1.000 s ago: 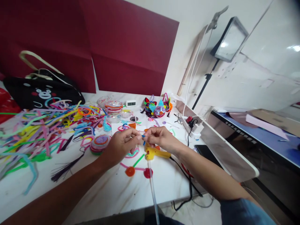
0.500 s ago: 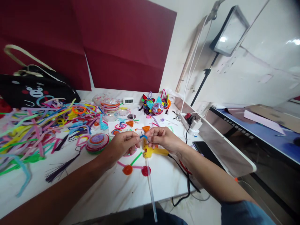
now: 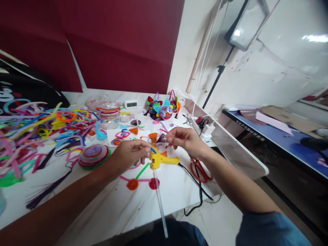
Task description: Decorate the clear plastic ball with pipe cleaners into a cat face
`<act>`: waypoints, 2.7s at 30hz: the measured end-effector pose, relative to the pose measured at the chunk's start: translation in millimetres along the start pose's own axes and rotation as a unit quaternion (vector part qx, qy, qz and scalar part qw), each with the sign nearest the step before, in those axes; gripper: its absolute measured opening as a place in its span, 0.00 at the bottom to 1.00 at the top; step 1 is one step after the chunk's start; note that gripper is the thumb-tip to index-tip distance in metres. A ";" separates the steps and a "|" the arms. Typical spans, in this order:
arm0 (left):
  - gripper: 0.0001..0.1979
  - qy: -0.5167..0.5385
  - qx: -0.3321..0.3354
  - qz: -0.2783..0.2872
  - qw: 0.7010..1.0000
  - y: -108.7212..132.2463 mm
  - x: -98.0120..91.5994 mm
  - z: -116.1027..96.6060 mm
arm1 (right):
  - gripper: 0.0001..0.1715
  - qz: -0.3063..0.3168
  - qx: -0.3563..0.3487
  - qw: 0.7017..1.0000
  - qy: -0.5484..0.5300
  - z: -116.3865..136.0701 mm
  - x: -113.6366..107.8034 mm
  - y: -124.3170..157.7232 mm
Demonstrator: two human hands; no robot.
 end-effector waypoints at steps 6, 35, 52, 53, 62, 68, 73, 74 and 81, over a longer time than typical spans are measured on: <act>0.13 0.009 -0.001 0.010 1.000 -14.2 0.8 -0.8 | 0.08 -0.019 0.043 0.942 0.333 -9.9 -47.2 34.6; 0.10 0.053 0.034 0.000 0.998 -44.5 24.7 -12.1 | 0.24 -0.201 0.114 0.971 0.067 -24.4 -32.1 111.9; 0.05 0.059 0.048 0.034 0.996 -43.9 71.0 -44.0 | 0.11 -0.121 0.040 0.976 0.175 -23.1 -12.6 84.3; 0.05 0.058 0.048 0.037 0.996 -44.1 72.9 -43.8 | 0.11 -0.120 0.037 0.977 0.174 -23.7 -12.8 83.4; 0.04 0.040 0.051 0.057 0.996 -47.6 87.0 -42.9 | 0.15 -0.136 0.030 0.976 0.165 -25.9 -16.8 80.5; 0.05 0.050 0.030 0.053 0.997 -47.7 93.5 -49.0 | 0.14 -0.146 0.034 0.975 0.163 -26.9 -20.2 80.6; 0.04 0.040 0.051 0.047 0.997 -53.8 99.0 -55.7 | 0.19 -0.177 0.024 0.967 0.183 -31.1 -25.4 75.3; 0.04 0.033 0.060 0.048 0.997 -56.0 100.0 -56.0 | 0.20 -0.186 0.022 0.964 0.187 -32.2 -26.8 73.8; 0.07 0.056 0.058 0.049 0.996 -70.8 102.6 -49.8 | 0.23 -0.238 0.012 0.947 0.216 -31.3 -40.3 70.0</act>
Point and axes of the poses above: each hand's wrist, its own y-axis away from the middle knuckle, its own x-axis out of the palm, z = x × y, the point moved 4 cm from there along -y, towards the middle knuckle
